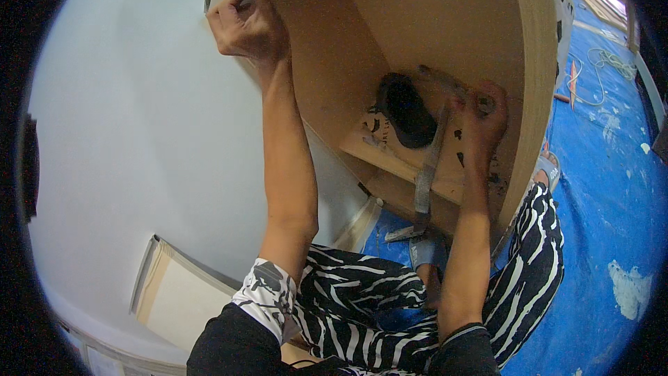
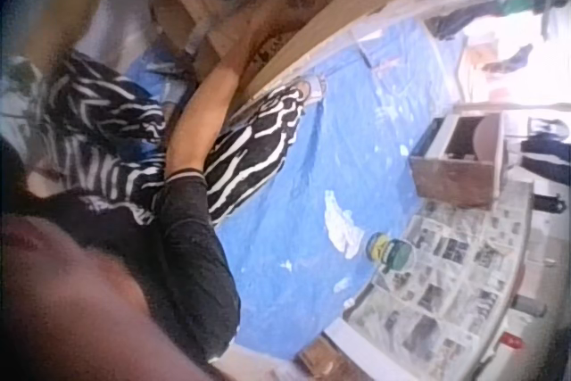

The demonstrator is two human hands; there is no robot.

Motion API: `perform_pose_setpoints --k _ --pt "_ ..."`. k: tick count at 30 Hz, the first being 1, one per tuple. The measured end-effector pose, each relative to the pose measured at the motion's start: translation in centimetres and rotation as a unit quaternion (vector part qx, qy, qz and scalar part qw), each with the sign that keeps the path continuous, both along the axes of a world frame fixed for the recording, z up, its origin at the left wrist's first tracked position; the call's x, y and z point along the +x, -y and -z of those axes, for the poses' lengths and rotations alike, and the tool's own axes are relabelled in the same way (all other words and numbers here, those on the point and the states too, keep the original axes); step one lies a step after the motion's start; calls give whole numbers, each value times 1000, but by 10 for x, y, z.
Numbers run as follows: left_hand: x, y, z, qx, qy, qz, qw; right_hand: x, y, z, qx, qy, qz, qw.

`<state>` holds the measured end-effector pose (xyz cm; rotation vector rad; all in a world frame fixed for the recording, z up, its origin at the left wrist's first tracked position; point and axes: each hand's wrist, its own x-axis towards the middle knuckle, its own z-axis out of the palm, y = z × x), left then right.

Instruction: The person trims the excess laminate from the edge of a wooden cabinet shelf using a small blade and then peels away the protective film from the laminate surface.

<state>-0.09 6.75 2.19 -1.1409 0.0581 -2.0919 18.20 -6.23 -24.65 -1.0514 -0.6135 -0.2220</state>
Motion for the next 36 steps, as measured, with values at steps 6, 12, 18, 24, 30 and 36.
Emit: perform_pose_setpoints --k 6,12,18,24,30,36 --pt "3 -4 1 -19 -6 35 999 -12 12 -17 34 -120 -80 989" --pt "5 0 0 -12 -14 35 999 1 6 -5 35 -45 -11 998" --pt "6 -1 5 -62 -1 56 997 -15 20 -26 37 -105 -82 990" --pt "12 2 8 -112 32 176 977 -13 19 -23 51 -98 -66 992" --pt "15 7 12 -182 50 272 943 -12 17 -18 86 -97 -87 988" --pt "20 0 11 -160 55 331 929 -17 16 -22 61 -57 -70 994"
